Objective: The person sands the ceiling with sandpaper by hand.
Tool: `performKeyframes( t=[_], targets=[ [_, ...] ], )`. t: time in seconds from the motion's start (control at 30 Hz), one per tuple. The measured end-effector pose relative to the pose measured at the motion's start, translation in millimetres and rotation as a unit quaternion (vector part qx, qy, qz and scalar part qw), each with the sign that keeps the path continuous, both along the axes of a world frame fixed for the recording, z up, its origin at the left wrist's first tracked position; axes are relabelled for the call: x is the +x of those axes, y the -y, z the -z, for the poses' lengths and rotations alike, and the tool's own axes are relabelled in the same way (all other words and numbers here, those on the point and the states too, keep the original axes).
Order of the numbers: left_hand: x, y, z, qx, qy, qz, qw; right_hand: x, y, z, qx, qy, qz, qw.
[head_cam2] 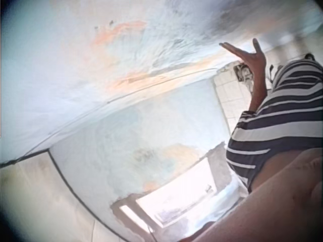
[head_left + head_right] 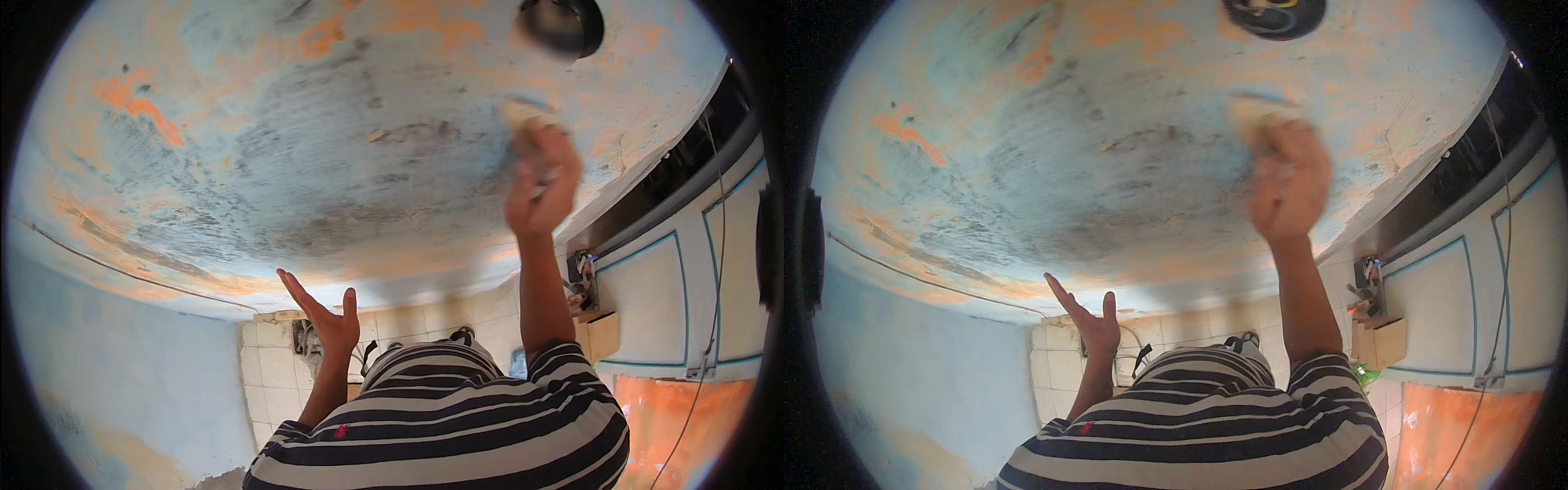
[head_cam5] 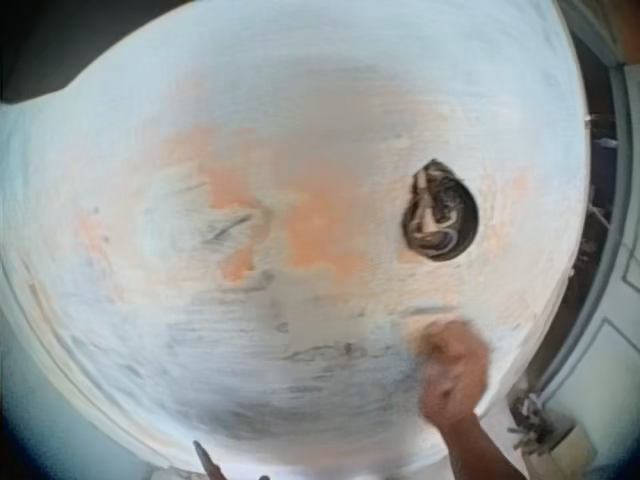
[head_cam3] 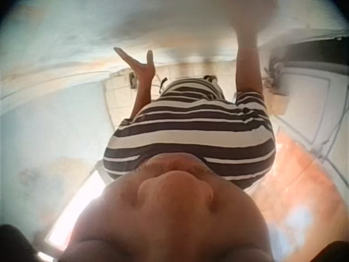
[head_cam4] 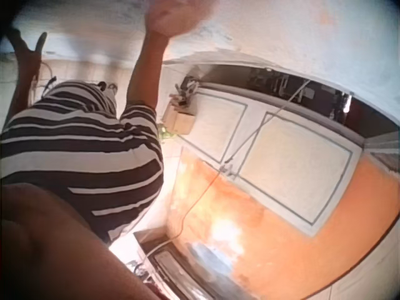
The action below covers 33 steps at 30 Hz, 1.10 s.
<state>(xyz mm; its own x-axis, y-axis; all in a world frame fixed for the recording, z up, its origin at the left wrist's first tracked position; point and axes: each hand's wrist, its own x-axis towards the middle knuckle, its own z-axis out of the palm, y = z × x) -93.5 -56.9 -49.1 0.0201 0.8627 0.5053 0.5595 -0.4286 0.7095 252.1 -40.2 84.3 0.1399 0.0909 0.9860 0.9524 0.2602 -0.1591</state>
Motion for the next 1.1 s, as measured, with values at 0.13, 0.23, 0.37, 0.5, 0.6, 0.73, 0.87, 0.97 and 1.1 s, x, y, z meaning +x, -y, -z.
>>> performKeyframes(
  t=[0.13,0.23,0.37,0.5,0.6,0.73,0.87,0.97,1.1],
  targets=[
    [-34.0,-14.0,5.3,-0.014,0.020,0.003,1.000,-43.4,-14.7,14.9,0.004,-0.090,0.013,0.996],
    [-53.9,-25.8,7.6,-0.020,0.037,0.026,0.999,-75.8,-8.2,28.4,-0.126,0.050,0.013,0.991],
    [-73.6,-42.2,7.3,0.004,0.021,0.047,0.999,-92.6,-23.0,31.6,-0.022,-0.072,0.021,0.997],
    [-80.0,-59.2,-1.6,0.029,0.026,0.064,0.997,-121.7,-19.2,43.7,-0.115,0.099,0.032,0.988],
    [-87.4,-65.1,-4.3,0.040,0.012,0.070,0.997,-126.1,-27.6,39.6,-0.077,0.010,0.005,0.997],
    [-88.4,-67.0,-10.1,0.035,-0.013,0.063,0.997,-143.1,-30.4,40.3,-0.061,0.015,0.047,0.997],
    [-89.7,-69.2,-8.6,0.048,0.007,0.080,0.996,-146.6,-32.1,39.0,-0.093,0.047,0.015,0.994],
    [-94.2,-70.0,-9.4,0.069,0.004,0.054,0.996,-157.6,-37.3,33.9,-0.053,-0.036,0.022,0.998],
    [-97.8,-72.2,-7.3,0.078,0.001,0.048,0.996,-156.7,-31.3,37.7,-0.115,0.048,0.014,0.992]
  ],
)
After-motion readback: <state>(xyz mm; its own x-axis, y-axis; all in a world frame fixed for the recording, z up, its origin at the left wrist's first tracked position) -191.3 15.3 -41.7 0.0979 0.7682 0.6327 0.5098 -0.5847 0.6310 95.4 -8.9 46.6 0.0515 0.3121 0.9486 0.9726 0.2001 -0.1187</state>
